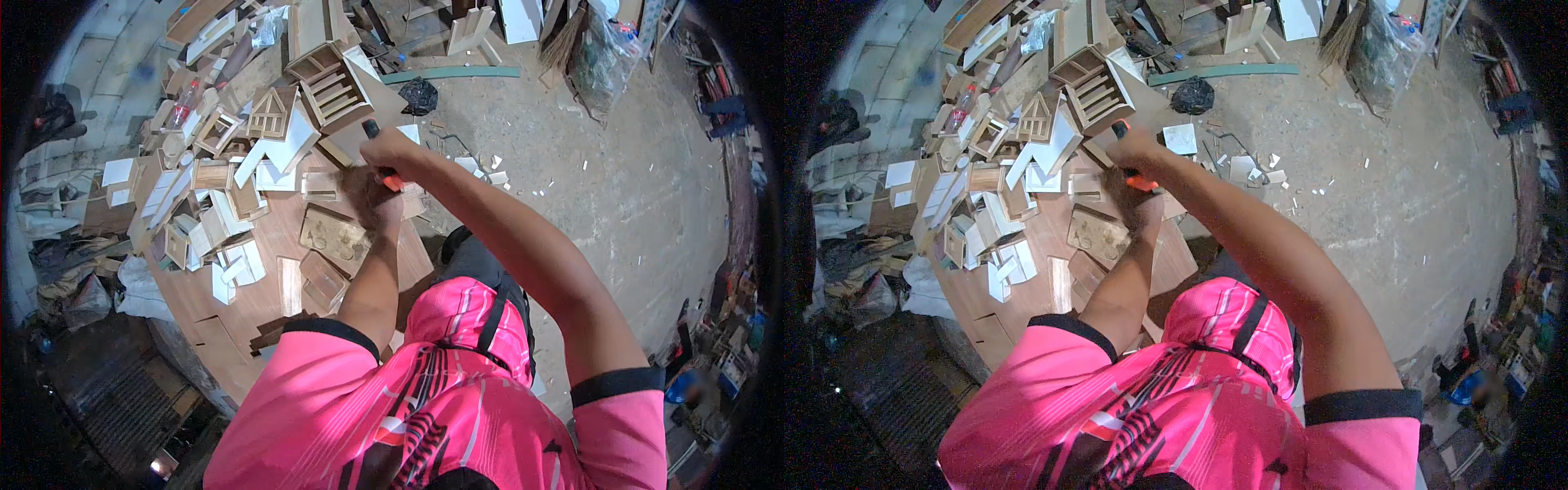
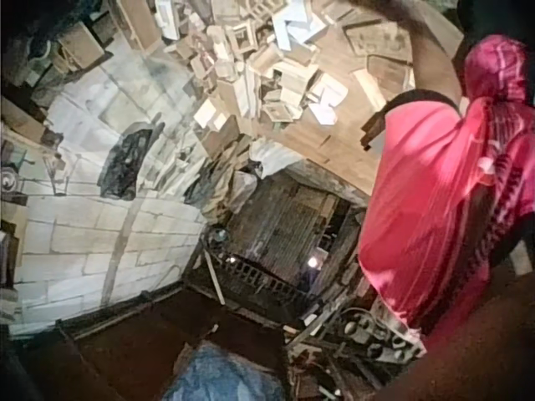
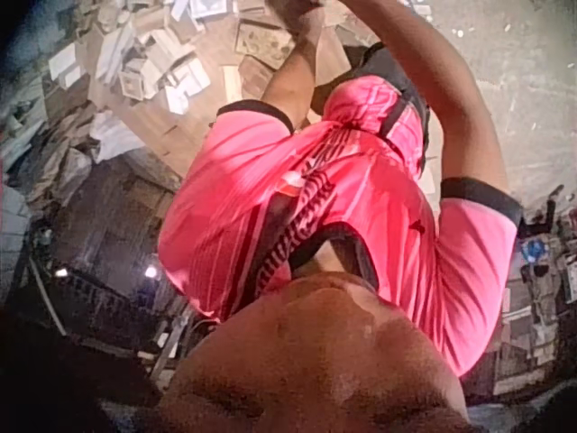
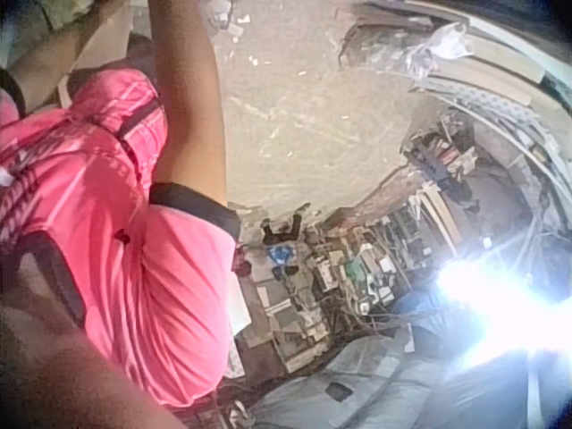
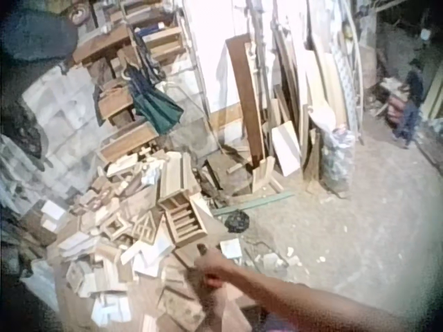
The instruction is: The recorder uses a handsaw to cut pieces of wood and manages various small wooden project components on a workbench.
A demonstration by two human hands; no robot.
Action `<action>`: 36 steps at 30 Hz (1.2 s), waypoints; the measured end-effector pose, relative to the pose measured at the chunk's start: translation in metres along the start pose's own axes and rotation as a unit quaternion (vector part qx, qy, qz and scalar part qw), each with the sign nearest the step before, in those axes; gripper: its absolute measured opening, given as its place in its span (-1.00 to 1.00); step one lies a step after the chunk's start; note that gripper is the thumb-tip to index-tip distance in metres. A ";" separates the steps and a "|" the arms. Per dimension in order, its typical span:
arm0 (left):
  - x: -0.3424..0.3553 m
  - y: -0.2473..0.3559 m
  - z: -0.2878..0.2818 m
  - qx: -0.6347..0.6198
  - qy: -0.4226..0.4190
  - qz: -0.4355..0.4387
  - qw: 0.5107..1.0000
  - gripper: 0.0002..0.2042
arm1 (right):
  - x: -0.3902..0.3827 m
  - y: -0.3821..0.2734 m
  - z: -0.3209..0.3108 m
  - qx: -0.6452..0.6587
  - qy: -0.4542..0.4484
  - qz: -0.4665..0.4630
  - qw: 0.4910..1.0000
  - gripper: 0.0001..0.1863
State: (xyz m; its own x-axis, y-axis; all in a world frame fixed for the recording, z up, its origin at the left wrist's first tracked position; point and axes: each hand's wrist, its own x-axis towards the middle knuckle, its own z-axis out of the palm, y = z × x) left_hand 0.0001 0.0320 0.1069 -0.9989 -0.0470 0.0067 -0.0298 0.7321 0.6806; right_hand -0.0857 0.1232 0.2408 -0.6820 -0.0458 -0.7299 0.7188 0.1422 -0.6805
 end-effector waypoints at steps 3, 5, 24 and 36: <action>0.014 0.017 -0.007 0.052 0.045 0.054 0.996 -0.77 | 0.013 -0.006 -0.003 -0.035 0.020 -0.017 0.999 -0.69; 0.005 0.021 -0.012 0.087 0.093 0.102 0.987 -0.89 | 0.007 0.001 -0.009 -0.005 0.009 -0.005 1.000 -0.87; -0.011 -0.038 0.027 -0.008 0.040 0.061 0.997 -0.65 | 0.020 0.049 0.004 -0.080 0.040 0.016 0.996 -0.65; -0.001 -0.012 0.013 -0.091 0.025 0.033 0.995 -0.82 | -0.029 0.012 -0.015 -0.002 -0.015 -0.049 0.999 -0.90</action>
State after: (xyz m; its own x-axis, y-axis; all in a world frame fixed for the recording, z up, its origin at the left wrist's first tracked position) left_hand 0.0007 0.0317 0.0891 -0.9952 -0.0393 0.0891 0.0479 0.5995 0.7989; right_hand -0.0595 0.1409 0.2550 -0.7449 -0.0891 -0.6612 0.6481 0.1388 -0.7488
